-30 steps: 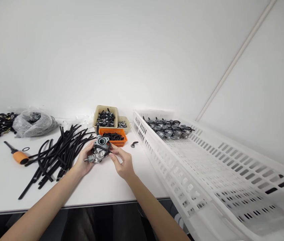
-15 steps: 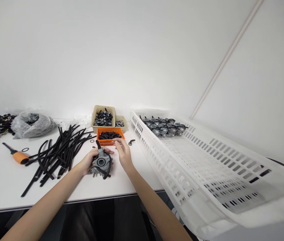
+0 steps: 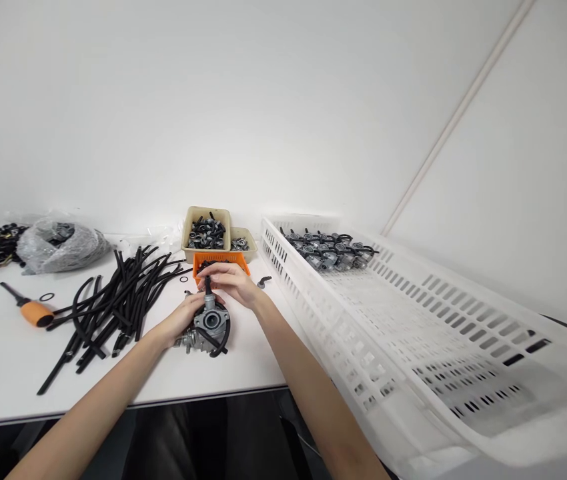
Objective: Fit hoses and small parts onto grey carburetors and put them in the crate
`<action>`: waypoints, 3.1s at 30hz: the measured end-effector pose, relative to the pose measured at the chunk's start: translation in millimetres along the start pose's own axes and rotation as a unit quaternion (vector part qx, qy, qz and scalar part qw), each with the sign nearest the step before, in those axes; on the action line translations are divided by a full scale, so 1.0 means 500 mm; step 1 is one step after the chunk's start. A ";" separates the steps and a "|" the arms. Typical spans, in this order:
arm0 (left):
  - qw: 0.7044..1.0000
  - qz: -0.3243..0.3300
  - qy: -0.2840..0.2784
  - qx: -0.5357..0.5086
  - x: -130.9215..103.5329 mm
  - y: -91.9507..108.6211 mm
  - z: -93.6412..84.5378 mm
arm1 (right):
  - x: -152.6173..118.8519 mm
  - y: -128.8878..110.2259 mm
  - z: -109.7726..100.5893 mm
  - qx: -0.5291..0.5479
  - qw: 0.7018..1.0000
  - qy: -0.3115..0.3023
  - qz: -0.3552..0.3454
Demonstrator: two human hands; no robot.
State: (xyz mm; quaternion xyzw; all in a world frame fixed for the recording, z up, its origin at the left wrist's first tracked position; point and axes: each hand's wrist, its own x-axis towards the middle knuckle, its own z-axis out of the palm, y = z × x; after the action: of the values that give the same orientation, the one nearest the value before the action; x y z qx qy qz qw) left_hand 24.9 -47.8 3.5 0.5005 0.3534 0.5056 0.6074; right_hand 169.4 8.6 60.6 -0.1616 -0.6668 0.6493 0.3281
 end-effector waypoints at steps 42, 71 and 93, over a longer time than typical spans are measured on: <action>0.991 0.000 -0.035 0.126 0.012 -0.011 -0.037 | -0.003 0.058 -0.020 0.078 0.994 -0.082 -0.006; 0.971 -0.007 -0.027 0.239 0.010 0.006 -0.025 | 0.001 0.051 0.000 0.074 0.993 -0.095 0.014; 0.968 -0.016 -0.036 0.246 0.012 0.001 -0.032 | -0.001 0.042 0.026 0.068 0.997 -0.014 0.022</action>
State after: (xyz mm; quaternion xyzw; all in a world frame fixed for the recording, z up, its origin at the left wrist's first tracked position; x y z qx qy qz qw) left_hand 11.3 -38.0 0.5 0.6468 0.4531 0.3745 0.4859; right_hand 157.0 0.7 41.0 -0.1450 -0.6220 0.7022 0.3148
